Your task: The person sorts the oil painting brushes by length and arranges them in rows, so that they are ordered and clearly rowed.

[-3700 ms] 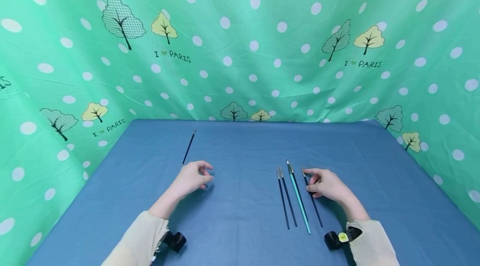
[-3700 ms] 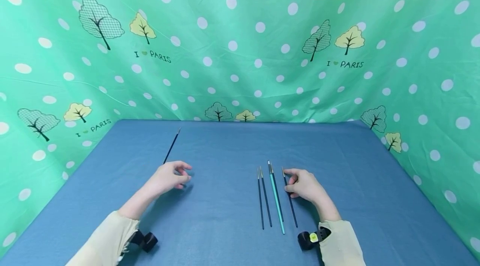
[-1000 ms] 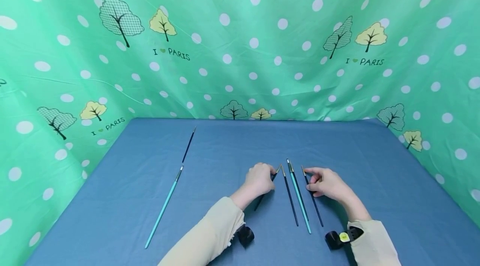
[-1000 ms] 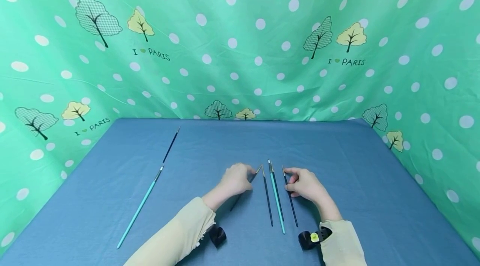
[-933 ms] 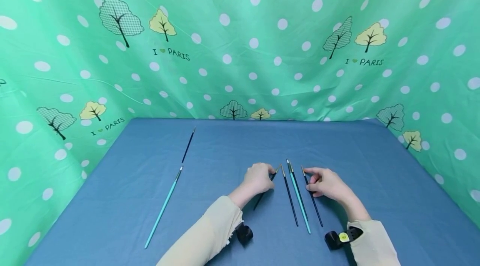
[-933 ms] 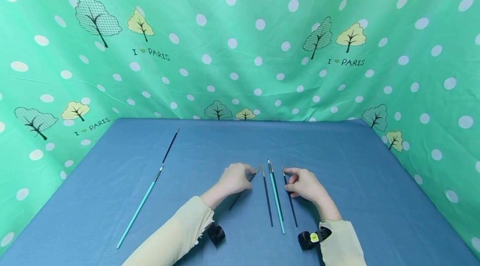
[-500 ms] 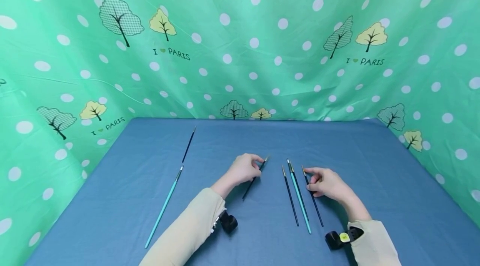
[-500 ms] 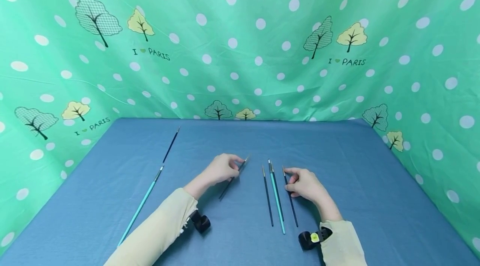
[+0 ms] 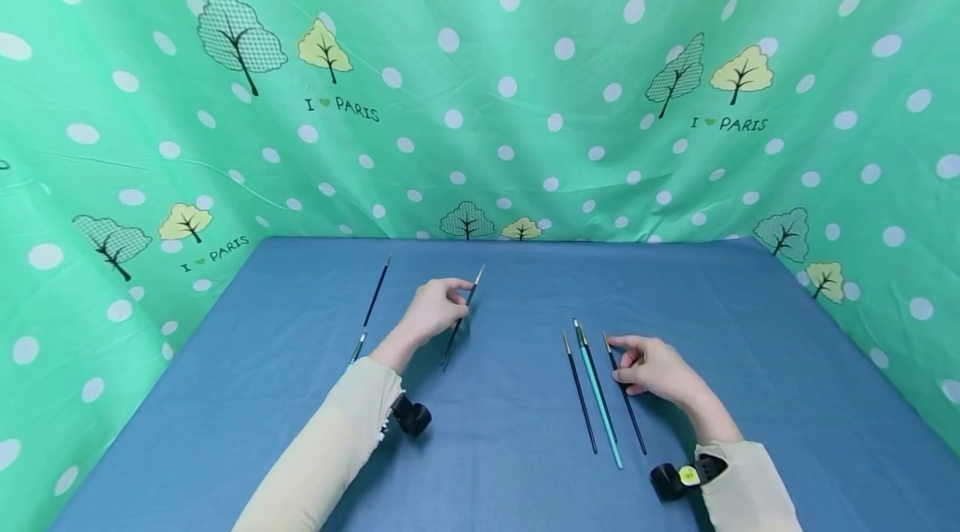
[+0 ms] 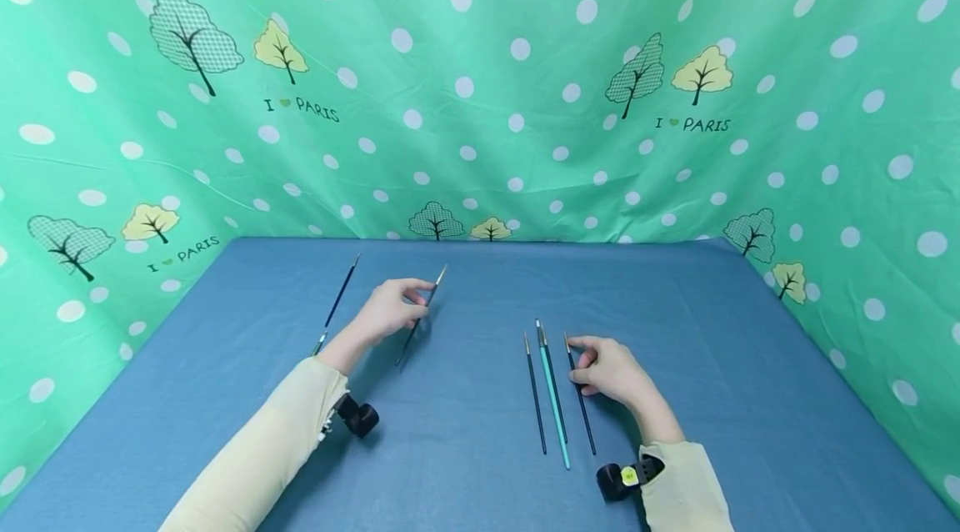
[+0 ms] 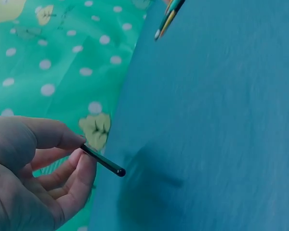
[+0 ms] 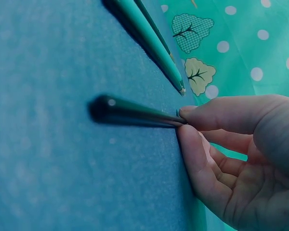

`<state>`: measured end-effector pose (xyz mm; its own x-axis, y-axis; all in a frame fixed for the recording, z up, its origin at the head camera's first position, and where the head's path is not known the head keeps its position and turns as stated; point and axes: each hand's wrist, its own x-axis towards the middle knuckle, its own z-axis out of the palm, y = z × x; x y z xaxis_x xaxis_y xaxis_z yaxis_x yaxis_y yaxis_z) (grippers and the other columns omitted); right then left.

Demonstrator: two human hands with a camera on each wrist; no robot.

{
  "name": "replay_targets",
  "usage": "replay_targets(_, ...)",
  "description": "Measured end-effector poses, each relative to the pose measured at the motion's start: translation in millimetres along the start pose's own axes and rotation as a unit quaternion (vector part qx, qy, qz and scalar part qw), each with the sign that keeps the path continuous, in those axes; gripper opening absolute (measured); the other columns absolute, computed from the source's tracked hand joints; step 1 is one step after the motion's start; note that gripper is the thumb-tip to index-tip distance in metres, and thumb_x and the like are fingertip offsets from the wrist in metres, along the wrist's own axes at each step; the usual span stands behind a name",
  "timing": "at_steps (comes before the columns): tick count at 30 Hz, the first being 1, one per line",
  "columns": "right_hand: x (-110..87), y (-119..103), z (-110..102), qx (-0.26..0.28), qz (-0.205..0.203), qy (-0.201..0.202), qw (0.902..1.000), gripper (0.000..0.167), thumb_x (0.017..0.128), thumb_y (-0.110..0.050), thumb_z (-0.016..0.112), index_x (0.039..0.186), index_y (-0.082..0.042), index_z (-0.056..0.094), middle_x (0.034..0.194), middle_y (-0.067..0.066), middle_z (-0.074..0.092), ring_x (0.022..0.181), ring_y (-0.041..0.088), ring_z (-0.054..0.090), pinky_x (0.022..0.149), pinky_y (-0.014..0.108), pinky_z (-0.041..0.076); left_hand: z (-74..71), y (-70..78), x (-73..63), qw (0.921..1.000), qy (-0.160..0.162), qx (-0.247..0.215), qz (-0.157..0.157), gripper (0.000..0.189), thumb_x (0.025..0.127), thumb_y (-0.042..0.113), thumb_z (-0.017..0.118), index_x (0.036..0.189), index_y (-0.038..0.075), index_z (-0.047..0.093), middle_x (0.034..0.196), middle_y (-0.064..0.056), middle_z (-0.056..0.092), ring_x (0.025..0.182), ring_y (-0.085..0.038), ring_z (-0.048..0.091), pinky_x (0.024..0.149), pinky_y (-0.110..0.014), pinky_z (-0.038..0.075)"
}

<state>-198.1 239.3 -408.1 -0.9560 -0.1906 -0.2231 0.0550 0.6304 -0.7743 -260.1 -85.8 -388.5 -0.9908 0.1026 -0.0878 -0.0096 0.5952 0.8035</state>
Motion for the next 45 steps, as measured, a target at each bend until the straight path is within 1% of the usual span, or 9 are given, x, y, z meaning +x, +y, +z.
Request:
replay_targets(4, 0.0, 0, 0, 0.001, 0.0, 0.001, 1.0, 0.059, 0.079, -0.001, 0.065, 0.133, 0.002, 0.043, 0.077, 0.008, 0.052, 0.063, 0.016, 0.054, 0.056, 0.03, 0.054, -12.9, -9.2, 3.6, 0.9998, 0.018, 0.004, -0.006, 0.041, 0.083, 0.005, 0.059, 0.122, 0.015, 0.058, 0.088, -0.007, 0.061, 0.062, -0.015, 0.059, 0.052, -0.027, 0.048)
replay_targets(10, -0.2, 1, -1, 0.002, -0.002, 0.0, 1.0, 0.059, 0.079, -0.001, 0.065, 0.133, 0.003, 0.042, 0.077, 0.009, 0.052, 0.063, 0.016, 0.055, 0.056, 0.03, 0.054, -28.0, -25.0, 7.2, 0.9997, 0.02, -0.006, -0.01, 0.043, 0.084, 0.006, 0.059, 0.126, 0.015, 0.055, 0.091, -0.008, 0.061, 0.063, -0.015, 0.059, 0.054, -0.029, 0.05)
replay_targets(13, -0.1, 2, -1, 0.003, -0.005, 0.0, 1.0, 0.058, 0.079, -0.001, 0.064, 0.133, 0.003, 0.042, 0.077, 0.009, 0.052, 0.063, 0.016, 0.055, 0.057, 0.029, 0.054, -35.5, -31.0, 9.7, 0.9995, 0.029, -0.006, -0.01, 0.043, 0.084, 0.007, 0.059, 0.126, 0.014, 0.055, 0.091, -0.009, 0.061, 0.063, -0.016, 0.059, 0.056, -0.03, 0.051)
replay_targets(17, 0.3, 2, 0, 0.006, -0.008, -0.001, 1.0, 0.058, 0.08, 0.0, 0.064, 0.133, 0.003, 0.042, 0.078, 0.009, 0.052, 0.063, 0.016, 0.055, 0.057, 0.029, 0.054, -45.9, -37.4, 13.7, 0.9987, 0.05, 0.006, -0.009, 0.042, 0.084, 0.007, 0.059, 0.126, 0.013, 0.055, 0.09, -0.01, 0.061, 0.062, -0.016, 0.059, 0.057, -0.031, 0.051)
replay_targets(22, 0.5, 3, 0, 0.011, -0.008, -0.003, 0.9999, 0.058, 0.079, 0.0, 0.064, 0.133, 0.004, 0.042, 0.078, 0.009, 0.052, 0.063, 0.016, 0.055, 0.057, 0.03, 0.054, -57.3, -43.2, 19.5, 0.9966, 0.076, 0.031, -0.005, 0.041, 0.084, 0.008, 0.06, 0.125, 0.012, 0.056, 0.089, -0.01, 0.063, 0.062, -0.015, 0.06, 0.056, -0.028, 0.052)
replay_targets(27, 0.7, 4, 0, 0.013, -0.006, -0.002, 0.9999, 0.058, 0.079, 0.0, 0.064, 0.133, 0.003, 0.042, 0.078, 0.009, 0.051, 0.063, 0.016, 0.055, 0.057, 0.03, 0.054, -66.6, -46.9, 25.4, 0.9949, 0.087, 0.05, -0.005, 0.041, 0.085, 0.009, 0.06, 0.125, 0.012, 0.056, 0.089, -0.01, 0.064, 0.063, -0.016, 0.061, 0.057, -0.028, 0.052)
replay_targets(34, 0.3, 3, 0, 0.011, -0.002, 0.0, 0.9999, 0.058, 0.079, 0.0, 0.064, 0.133, 0.004, 0.042, 0.079, 0.009, 0.052, 0.064, 0.016, 0.055, 0.057, 0.029, 0.054, -74.3, -49.2, 32.1, 0.9934, 0.092, 0.067, -0.018, 0.041, 0.085, 0.01, 0.061, 0.126, 0.012, 0.055, 0.088, -0.009, 0.064, 0.064, -0.017, 0.061, 0.058, -0.028, 0.05)
replay_targets(40, -0.4, 1, -1, 0.01, -0.003, -0.006, 0.9999, 0.059, 0.079, -0.001, 0.064, 0.134, 0.003, 0.041, 0.079, 0.009, 0.052, 0.064, 0.017, 0.056, 0.057, 0.03, 0.054, -76.1, -53.7, 37.0, 0.9889, 0.103, 0.102, -0.033, 0.038, 0.085, 0.01, 0.062, 0.123, 0.011, 0.058, 0.088, -0.01, 0.065, 0.064, -0.016, 0.058, 0.055, -0.027, 0.045)
replay_targets(45, -0.1, 0, 0, 0.012, 0.0, -0.006, 0.9999, 0.059, 0.08, -0.001, 0.064, 0.134, 0.002, 0.041, 0.079, 0.009, 0.052, 0.064, 0.017, 0.056, 0.057, 0.03, 0.054, -75.1, -59.1, 39.7, 0.9865, 0.113, 0.109, -0.047, 0.035, 0.084, 0.011, 0.062, 0.12, 0.009, 0.061, 0.09, -0.012, 0.066, 0.065, -0.018, 0.059, 0.055, -0.028, 0.045)
